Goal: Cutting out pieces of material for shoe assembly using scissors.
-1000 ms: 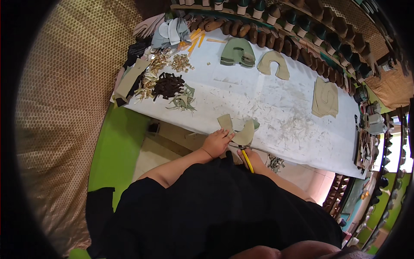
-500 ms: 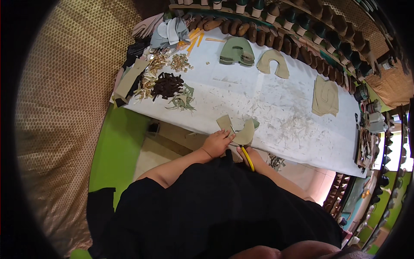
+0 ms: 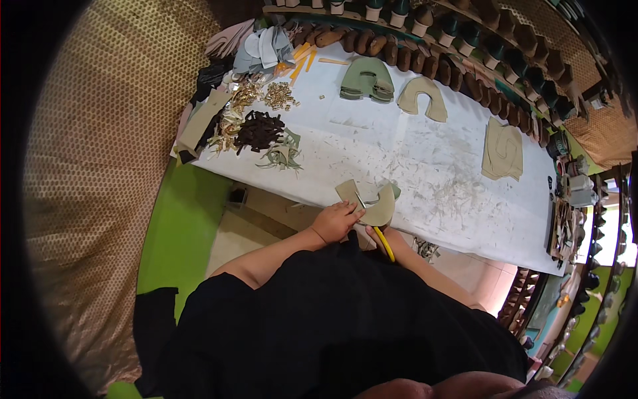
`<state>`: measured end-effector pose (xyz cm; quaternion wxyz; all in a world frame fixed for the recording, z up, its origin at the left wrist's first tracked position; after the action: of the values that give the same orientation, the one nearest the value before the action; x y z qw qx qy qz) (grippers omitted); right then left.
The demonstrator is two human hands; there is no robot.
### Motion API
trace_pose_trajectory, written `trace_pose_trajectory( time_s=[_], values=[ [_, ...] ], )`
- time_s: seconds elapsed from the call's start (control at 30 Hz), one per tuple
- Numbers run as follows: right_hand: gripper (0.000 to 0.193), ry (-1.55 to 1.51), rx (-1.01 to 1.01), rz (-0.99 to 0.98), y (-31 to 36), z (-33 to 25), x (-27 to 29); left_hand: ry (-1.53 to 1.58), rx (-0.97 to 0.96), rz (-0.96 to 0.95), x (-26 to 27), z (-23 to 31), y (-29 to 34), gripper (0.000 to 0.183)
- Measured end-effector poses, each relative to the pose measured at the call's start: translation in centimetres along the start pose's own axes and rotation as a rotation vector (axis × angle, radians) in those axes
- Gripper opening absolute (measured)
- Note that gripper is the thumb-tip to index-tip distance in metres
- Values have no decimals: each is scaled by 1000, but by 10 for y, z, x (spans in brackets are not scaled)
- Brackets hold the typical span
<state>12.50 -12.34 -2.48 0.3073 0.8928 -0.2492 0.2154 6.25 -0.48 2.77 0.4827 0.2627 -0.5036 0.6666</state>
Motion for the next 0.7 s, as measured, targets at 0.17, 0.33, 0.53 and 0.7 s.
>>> trace_pose_trajectory(
  time_s=[0.17, 0.33, 0.53, 0.7],
  values=[
    [67, 23, 55, 66, 0, -2, -1, 24, -16, 9, 4, 0, 0, 45],
    [56, 63, 17, 54, 10, -20, 8, 77, 23, 2, 2, -3, 0, 46],
    [55, -47, 23, 103, 2, -3, 1, 154, 29, 20, 13, 2, -5, 41],
    [52, -90, -6, 83, 3, -4, 0, 183, 7, 36, 11, 4, -3, 41]
  ],
)
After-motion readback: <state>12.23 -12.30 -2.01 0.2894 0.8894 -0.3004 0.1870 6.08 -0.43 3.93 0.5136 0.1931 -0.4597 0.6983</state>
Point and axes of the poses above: each hand's wrist, its own y-axis away from the middle knuckle, its own x-axis out of the back of the hand, z = x × y, the point moved 10 cm from there along -y, towards the middle knuckle, and after that the axes turned 12 degrees about z, right-handed, at the moved point
